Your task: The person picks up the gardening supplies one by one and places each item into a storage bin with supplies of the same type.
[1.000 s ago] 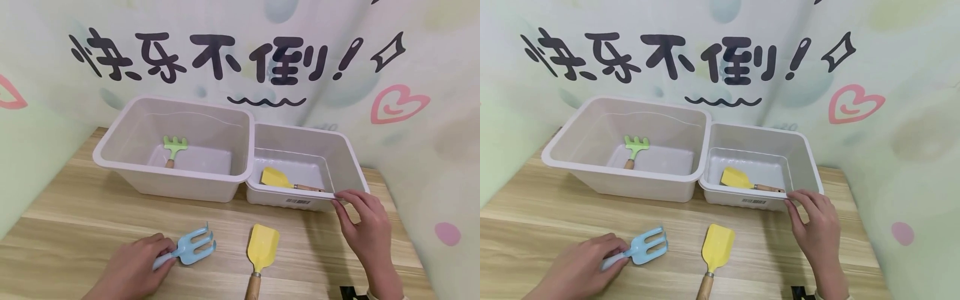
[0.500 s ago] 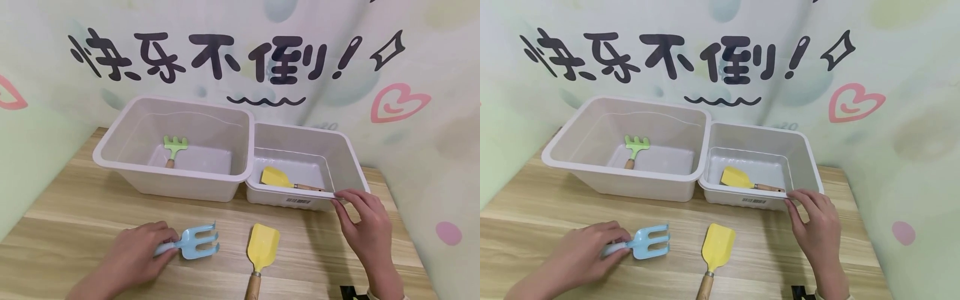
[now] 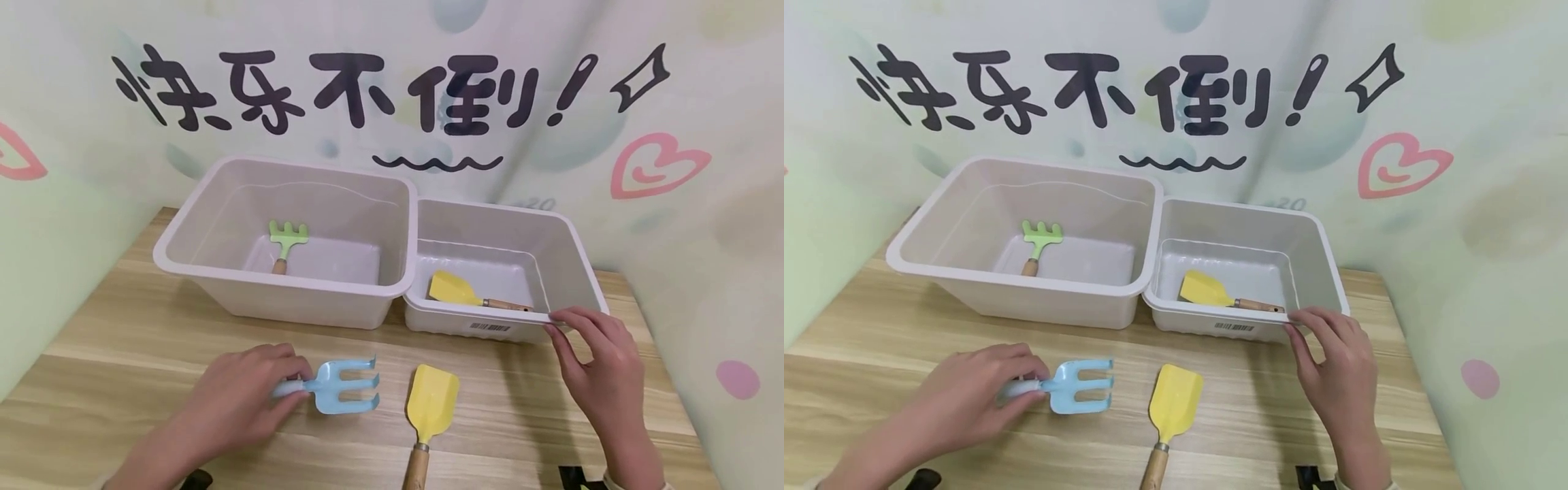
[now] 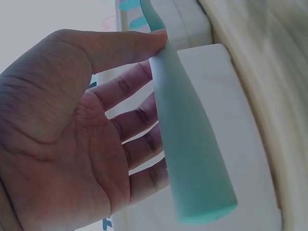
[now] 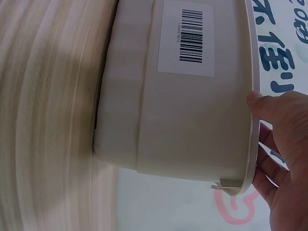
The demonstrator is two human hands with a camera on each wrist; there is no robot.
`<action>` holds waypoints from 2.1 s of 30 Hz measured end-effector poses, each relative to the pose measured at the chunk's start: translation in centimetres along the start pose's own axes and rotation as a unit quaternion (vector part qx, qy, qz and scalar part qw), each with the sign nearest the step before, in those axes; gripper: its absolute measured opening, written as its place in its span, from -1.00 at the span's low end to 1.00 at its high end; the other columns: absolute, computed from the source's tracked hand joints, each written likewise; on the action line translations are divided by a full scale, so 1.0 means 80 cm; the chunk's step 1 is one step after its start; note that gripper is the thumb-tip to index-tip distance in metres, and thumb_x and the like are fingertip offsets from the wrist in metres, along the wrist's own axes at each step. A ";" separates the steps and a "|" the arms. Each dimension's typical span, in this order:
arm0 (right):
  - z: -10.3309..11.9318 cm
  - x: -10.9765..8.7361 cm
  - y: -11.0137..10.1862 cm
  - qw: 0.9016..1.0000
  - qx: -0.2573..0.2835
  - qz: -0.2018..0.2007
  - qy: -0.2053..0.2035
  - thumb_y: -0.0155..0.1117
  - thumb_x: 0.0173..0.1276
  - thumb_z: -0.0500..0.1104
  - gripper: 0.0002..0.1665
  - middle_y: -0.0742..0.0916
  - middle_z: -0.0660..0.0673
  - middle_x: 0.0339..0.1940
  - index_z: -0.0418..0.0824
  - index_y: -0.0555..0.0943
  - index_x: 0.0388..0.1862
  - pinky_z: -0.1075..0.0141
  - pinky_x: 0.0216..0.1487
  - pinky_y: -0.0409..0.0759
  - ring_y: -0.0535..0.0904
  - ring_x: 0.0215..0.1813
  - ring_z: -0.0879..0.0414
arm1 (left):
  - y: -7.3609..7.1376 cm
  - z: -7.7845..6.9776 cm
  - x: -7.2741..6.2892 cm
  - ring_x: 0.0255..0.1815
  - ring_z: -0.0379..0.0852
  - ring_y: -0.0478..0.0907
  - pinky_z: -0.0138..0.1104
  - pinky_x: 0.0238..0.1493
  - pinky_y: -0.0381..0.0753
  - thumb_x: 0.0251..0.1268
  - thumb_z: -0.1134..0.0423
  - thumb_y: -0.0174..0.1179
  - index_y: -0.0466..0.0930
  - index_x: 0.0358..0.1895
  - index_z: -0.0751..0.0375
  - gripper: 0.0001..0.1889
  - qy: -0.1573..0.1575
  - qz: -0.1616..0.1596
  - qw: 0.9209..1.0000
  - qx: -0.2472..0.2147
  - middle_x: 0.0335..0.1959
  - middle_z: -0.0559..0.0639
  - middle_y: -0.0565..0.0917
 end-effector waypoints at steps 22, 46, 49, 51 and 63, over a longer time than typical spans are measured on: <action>0.001 0.003 -0.007 1.000 0.001 -0.017 -0.008 0.21 0.59 0.26 -0.34 0.81 -0.27 -0.22 -0.33 0.80 -0.18 0.63 0.25 0.25 0.57 -0.14 -0.20 | -0.049 0.012 0.003 -0.32 -0.47 0.59 -0.35 -0.34 0.60 0.15 0.07 0.59 0.74 -0.17 -0.34 -0.75 0.001 -0.071 0.997 0.013 -0.22 -0.51 0.69; 0.003 0.005 0.001 0.999 0.002 -0.016 -0.029 0.24 0.61 0.19 -0.41 0.82 -0.27 -0.22 -0.33 0.83 -0.18 0.63 0.21 0.27 0.61 -0.16 -0.22 | -0.064 0.009 0.003 -0.29 -0.44 0.56 -0.34 -0.31 0.62 0.11 0.09 0.59 0.76 -0.15 -0.31 -0.74 0.016 -0.108 0.994 0.017 -0.20 -0.49 0.68; 0.002 0.005 0.000 0.999 0.004 -0.019 -0.029 0.24 0.60 0.19 -0.40 0.81 -0.29 -0.22 -0.34 0.83 -0.19 0.64 0.23 0.27 0.61 -0.15 -0.24 | -0.066 0.009 0.004 -0.29 -0.45 0.55 -0.34 -0.31 0.63 0.11 0.09 0.59 0.76 -0.16 -0.31 -0.74 0.020 -0.115 0.993 0.018 -0.20 -0.49 0.68; 0.002 0.005 0.000 0.999 0.005 -0.020 -0.027 0.24 0.60 0.19 -0.39 0.80 -0.30 -0.21 -0.35 0.82 -0.19 0.64 0.25 0.27 0.60 -0.14 -0.25 | -0.068 0.008 0.005 -0.29 -0.45 0.55 -0.34 -0.30 0.64 0.12 0.09 0.59 0.76 -0.15 -0.31 -0.74 0.023 -0.120 0.992 0.018 -0.20 -0.49 0.68; 0.002 0.003 -0.001 0.999 0.005 -0.027 -0.021 0.26 0.59 0.21 -0.38 0.81 -0.29 -0.23 -0.34 0.83 -0.21 0.56 0.20 0.27 0.61 -0.13 -0.24 | -0.073 0.012 0.004 -0.29 -0.44 0.56 -0.35 -0.32 0.62 0.11 0.11 0.59 0.76 -0.14 -0.34 -0.71 0.017 -0.131 0.991 0.017 -0.17 -0.47 0.70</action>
Point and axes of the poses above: each hand's wrist, its own x-axis towards the middle knuckle, its own y-axis out of the palm, z = x × y, the point moved 2 cm from there along x, towards the middle knuckle
